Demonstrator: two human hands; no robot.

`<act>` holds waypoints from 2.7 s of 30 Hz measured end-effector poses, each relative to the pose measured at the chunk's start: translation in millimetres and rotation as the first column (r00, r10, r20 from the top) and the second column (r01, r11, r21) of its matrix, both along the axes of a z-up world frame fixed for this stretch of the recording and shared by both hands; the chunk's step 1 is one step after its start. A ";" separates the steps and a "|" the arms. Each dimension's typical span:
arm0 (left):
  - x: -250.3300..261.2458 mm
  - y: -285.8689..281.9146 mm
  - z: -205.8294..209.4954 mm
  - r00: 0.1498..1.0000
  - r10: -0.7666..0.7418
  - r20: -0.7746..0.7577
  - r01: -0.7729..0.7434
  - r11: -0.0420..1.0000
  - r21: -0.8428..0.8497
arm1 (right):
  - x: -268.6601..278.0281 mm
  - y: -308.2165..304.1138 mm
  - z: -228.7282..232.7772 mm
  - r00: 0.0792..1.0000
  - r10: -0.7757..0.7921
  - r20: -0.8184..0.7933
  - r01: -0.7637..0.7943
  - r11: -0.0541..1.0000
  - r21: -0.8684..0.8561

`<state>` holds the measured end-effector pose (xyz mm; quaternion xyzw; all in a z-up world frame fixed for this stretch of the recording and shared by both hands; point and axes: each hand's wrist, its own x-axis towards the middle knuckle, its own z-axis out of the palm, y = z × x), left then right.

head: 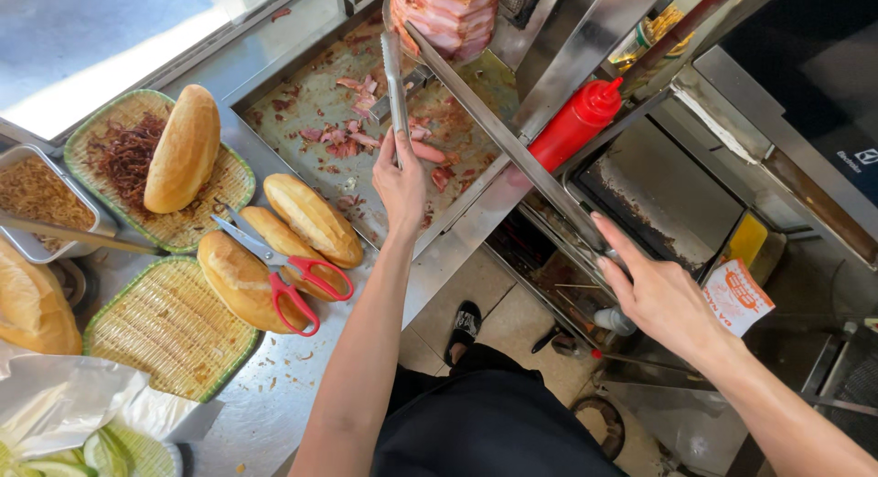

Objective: The person shaves meat from a vertical rotisserie using tongs and a knife, then places the shaved meat into a plastic bag. The person also handles a bread roll and moves trays of shredded ingredients within a food preparation area.

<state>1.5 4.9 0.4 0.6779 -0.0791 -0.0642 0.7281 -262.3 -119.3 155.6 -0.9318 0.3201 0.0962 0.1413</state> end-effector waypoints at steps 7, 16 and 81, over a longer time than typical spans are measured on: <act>3.7 1.5 10.2 0.995 -0.028 -0.095 0.029 1.000 0.013 | -28.1 -6.0 -3.1 0.998 -0.008 -0.066 0.010 0.999 0.035; 13.1 5.2 -30.5 0.998 0.035 -0.049 -0.024 0.978 0.208 | -28.4 -0.5 1.9 0.993 -0.007 -0.117 0.008 1.000 0.007; 53.1 -70.1 41.3 0.998 -0.058 -0.014 0.049 0.938 -0.343 | 232.5 -49.5 -40.8 0.627 0.409 0.663 -0.210 0.908 -0.362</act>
